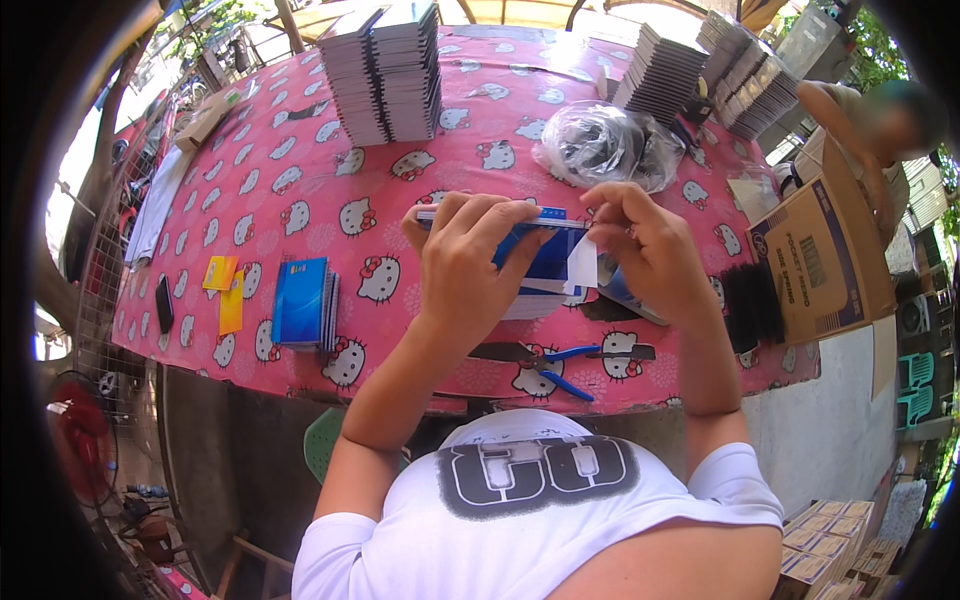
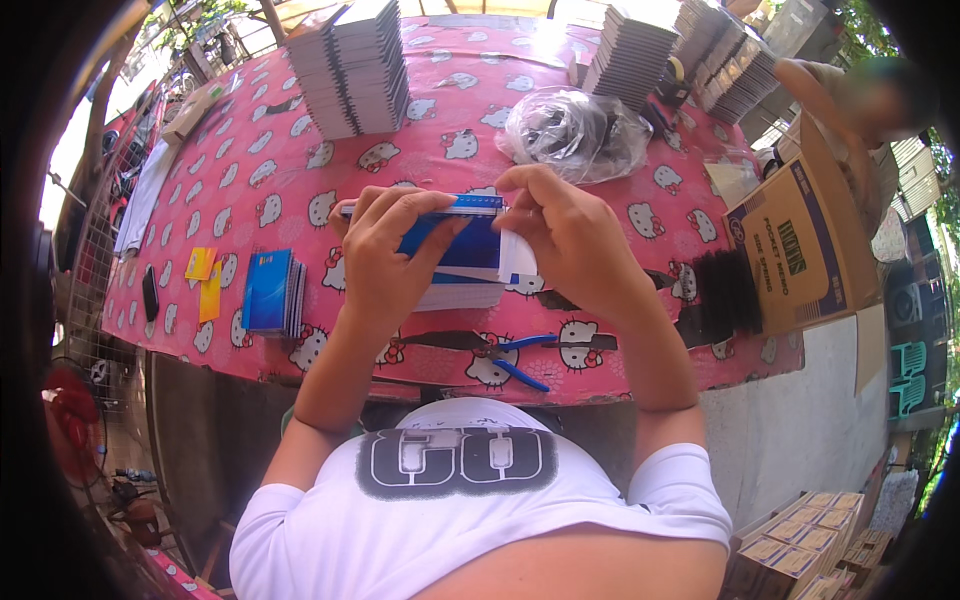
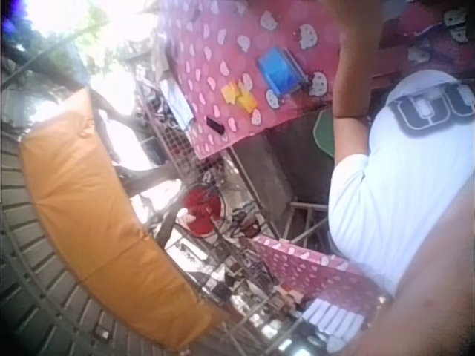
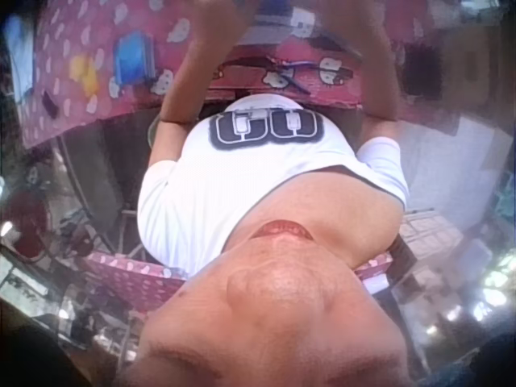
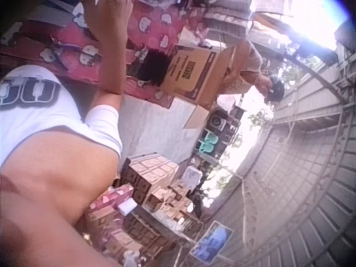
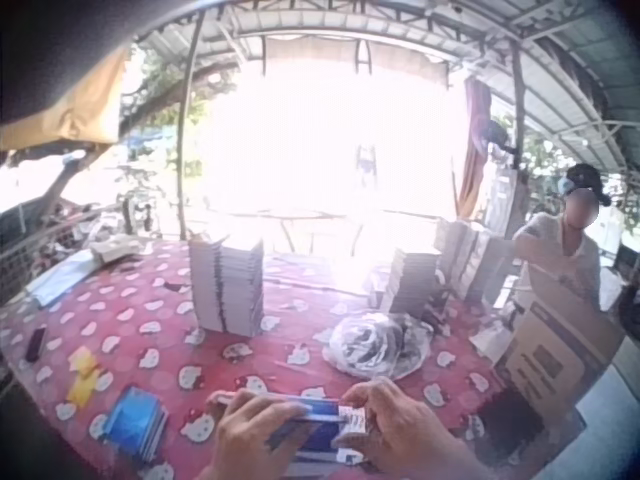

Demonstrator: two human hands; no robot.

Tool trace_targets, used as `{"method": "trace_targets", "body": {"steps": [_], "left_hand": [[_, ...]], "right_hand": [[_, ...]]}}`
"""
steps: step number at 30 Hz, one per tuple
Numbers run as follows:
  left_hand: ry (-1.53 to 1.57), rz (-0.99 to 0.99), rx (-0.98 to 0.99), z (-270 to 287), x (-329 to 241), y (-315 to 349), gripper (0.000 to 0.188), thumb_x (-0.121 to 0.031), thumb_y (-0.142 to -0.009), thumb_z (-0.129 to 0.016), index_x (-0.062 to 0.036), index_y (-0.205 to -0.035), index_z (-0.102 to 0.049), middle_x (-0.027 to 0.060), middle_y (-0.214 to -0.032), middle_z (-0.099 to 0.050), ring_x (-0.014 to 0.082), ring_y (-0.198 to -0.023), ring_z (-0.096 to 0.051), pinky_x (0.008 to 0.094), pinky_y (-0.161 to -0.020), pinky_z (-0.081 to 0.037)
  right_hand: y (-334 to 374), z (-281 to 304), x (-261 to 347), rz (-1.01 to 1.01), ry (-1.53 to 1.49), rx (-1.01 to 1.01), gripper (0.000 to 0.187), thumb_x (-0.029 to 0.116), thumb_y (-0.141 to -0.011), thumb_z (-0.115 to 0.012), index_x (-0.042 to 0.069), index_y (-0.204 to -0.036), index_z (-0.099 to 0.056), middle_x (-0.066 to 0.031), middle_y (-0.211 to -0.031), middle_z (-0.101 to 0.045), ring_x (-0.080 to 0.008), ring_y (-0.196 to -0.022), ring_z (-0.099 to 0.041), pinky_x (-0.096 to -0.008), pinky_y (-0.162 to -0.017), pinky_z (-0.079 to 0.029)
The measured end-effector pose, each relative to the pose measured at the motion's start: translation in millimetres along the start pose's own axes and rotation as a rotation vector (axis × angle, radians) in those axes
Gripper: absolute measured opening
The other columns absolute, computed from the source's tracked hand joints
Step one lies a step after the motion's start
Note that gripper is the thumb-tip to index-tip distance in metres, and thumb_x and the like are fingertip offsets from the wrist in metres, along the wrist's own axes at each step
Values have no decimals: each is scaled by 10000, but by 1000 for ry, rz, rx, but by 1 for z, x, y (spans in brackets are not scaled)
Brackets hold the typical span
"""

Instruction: The person inserts a plastic spiral binding through the pre-punched holes of a notebook cover and paper stack. They then use pliers to trim the excess length and crimp the ends of the spiral to secure the binding.

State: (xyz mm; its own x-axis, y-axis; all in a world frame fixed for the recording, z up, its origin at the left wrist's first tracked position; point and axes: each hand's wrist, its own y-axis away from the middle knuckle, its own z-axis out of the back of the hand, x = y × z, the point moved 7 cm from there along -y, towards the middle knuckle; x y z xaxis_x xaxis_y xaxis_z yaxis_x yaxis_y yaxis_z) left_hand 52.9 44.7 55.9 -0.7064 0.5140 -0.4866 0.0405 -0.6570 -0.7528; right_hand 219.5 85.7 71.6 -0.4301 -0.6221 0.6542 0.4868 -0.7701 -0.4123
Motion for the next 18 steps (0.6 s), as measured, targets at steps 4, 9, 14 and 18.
{"method": "trace_targets", "body": {"steps": [4, 9, 14, 18], "left_hand": [[21, 1, 5, 0, 3, 1, 181, -169, -742, -757, -109, -905, -705, 15, -874, -673, 217, -863, -584, 377, -850, -352], [8, 15, 4, 1, 3, 1, 176, -169, -742, -759, -144, -909, -710, -1, -873, -679, 197, -861, -586, 385, -881, -309], [3, 4, 6, 0, 2, 0, 169, -173, -746, -757, -163, -908, -711, -17, -868, -684, 184, -857, -588, 382, -893, -296], [21, -14, -9, 3, 2, 1, 149, -165, -739, -762, -163, -880, -713, -27, -840, -685, 178, -836, -593, 379, -893, -295]], "right_hand": [[-1, -5, 11, 166, 181, -20, 238, 82, -834, -679, 41, -1044, -578, -70, -902, -570, -175, -761, -568, -290, -647, -457], [-4, -2, 18, 146, 194, -81, 191, 101, -839, -665, 38, -1008, -601, -94, -919, -594, -240, -793, -600, -344, -675, -475], [-5, -8, 14, 102, 108, -120, 212, 210, -846, -682, 34, -947, -619, -119, -865, -612, -340, -824, -621, -415, -693, -490], [-8, -9, 15, 78, 108, -39, 235, 226, -834, -693, 15, -902, -615, -129, -845, -605, -357, -851, -610, -422, -717, -485]]}}
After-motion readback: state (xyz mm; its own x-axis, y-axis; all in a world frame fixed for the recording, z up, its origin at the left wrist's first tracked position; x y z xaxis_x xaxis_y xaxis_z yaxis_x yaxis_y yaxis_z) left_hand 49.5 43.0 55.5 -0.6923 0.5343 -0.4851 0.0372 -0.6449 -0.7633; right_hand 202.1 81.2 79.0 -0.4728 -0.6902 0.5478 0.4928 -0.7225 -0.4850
